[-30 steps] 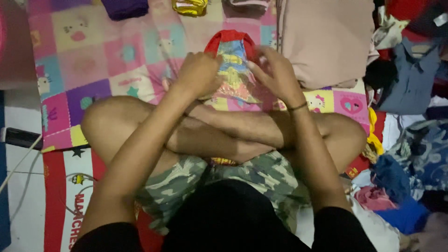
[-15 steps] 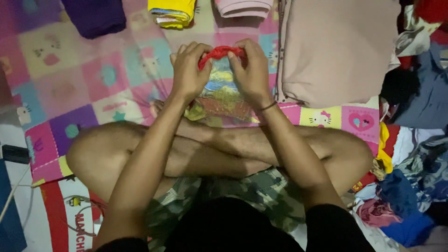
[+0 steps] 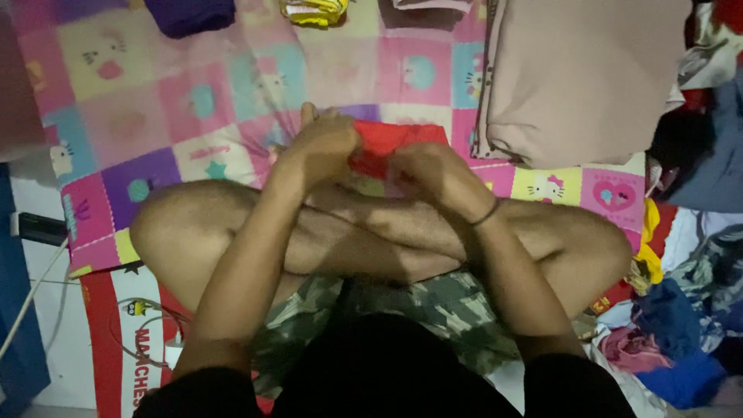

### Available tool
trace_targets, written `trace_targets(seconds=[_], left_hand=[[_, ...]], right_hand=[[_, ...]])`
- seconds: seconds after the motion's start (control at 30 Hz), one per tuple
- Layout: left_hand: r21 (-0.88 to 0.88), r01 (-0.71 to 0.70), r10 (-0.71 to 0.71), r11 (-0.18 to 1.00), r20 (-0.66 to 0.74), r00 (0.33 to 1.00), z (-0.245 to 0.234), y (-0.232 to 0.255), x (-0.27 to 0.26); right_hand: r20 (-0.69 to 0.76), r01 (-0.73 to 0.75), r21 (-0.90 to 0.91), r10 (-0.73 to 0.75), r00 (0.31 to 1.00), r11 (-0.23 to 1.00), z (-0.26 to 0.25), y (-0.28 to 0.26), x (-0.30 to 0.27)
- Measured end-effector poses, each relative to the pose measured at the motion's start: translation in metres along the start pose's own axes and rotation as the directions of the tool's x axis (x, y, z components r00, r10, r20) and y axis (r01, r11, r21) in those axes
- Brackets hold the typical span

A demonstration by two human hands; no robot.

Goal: The recorder is folding various items of laundry while sitting on a mat.

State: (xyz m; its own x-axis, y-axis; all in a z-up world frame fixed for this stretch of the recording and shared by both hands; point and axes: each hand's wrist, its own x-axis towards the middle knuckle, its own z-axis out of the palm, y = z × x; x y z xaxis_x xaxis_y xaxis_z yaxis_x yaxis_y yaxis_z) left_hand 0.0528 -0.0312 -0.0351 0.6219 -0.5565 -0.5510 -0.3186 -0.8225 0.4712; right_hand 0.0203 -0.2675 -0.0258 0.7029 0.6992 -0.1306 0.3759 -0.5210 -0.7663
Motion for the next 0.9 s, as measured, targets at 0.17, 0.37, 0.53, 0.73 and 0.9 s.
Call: trace_targets(seconds=[0.17,0.37,0.53,0.73,0.9], left_hand=[[0.076,-0.131,0.142,0.989,-0.176,0.974,0.025,0.003,0.012],[-0.022,0.047,-0.051,0.999,-0.306,0.951,0.017,-0.003,-0.008],[-0.121,0.395,-0.413,0.911,-0.293,0.862,0.005,-0.006,-0.023],[-0.153,0.425,-0.444,0.892,-0.129,0.886,0.051,-0.043,0.014],[-0.296,0.205,-0.292,0.933,-0.292,0.911,0.075,-0.066,0.034]], right_hand=[[-0.031,-0.221,-0.033,0.221,0.975,0.975,0.022,-0.022,-0.002],[-0.255,-0.432,0.004,0.418,0.872,0.902,0.044,-0.019,-0.023],[-0.423,-0.451,-0.084,0.378,0.824,0.889,0.051,-0.022,-0.030],[-0.497,-0.208,-0.200,0.084,0.864,0.958,0.093,-0.042,-0.007],[-0.414,-0.376,0.042,0.359,0.837,0.926,0.105,-0.043,-0.001]])
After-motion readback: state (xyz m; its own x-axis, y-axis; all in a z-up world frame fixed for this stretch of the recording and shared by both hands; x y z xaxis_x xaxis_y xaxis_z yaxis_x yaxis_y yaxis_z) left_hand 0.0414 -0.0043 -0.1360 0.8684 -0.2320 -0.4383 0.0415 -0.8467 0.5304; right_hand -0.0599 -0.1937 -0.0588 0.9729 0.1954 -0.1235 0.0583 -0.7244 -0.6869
